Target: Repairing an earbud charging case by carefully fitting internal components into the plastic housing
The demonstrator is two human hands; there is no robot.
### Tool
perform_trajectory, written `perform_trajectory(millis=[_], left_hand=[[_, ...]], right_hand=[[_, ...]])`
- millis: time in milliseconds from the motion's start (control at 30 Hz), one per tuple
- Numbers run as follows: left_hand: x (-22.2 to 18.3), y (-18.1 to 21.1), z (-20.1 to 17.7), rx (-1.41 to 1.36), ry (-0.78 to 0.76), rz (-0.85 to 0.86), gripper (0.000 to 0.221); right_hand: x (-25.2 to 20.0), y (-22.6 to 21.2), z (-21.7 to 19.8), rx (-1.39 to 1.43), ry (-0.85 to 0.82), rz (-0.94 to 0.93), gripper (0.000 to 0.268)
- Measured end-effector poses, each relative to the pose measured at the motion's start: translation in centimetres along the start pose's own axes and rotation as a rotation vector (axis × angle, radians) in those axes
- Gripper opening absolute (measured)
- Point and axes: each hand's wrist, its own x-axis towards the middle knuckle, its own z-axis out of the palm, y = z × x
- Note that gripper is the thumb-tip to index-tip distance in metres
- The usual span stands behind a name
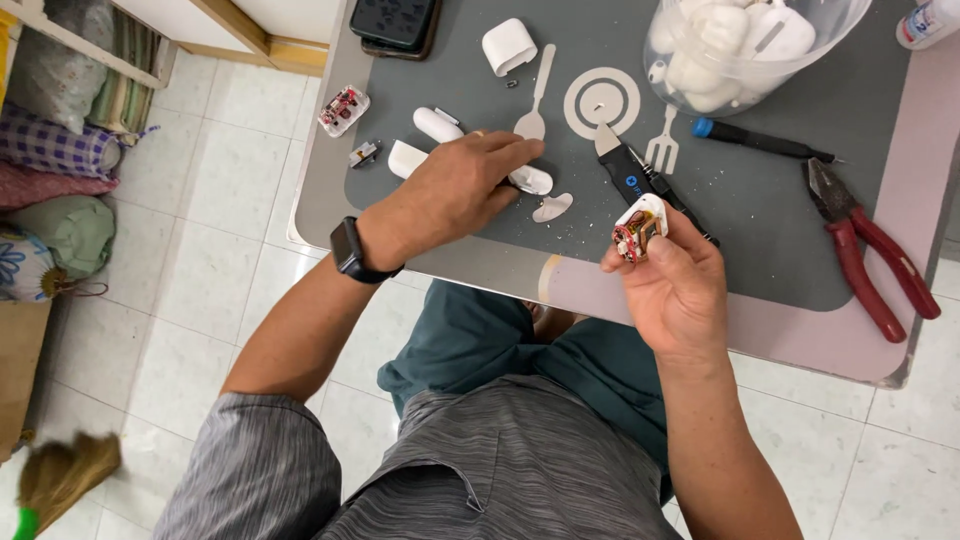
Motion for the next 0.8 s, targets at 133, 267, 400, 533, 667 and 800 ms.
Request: perform_trajectory(millis=[133,267,400,533,667,800], left_hand=[[-0.1,-1.2,-0.6,-0.059,0.054,-0.018,0.042],[0.6,-3.4,-1.3,0.052,0.171,-0.058,0.035],[1.3,-2.2,-1.9,0.060,0.169,-0.076,0.034],[0.8,-0.4,0.5,0.010,0.025,-0.002,0.040],[0.5,-0.3,2.4,0.156,0.027,-0.058,0.032],[-0.3,-0.1,2.4,-0.202,0.241,-0.061,0.030]], right_hand=[[0.1,-0.5,1.0,-0.005,0.000,0.001,0.046],[0.2,-0.9,1.6,0.041,0.030,0.012,0.045],[0.1,-1.0,2.8,0.021,0.048,-0.016,0.044],[-0.2,-1.2,4.2,-0.161,0.040,-0.091,0.044],[-0.8,-0.5,5.1,-0.403,0.081,-0.235,0.044],[-0.8,-0.1,5.3,-0.447,0.115,-0.300,0.044]])
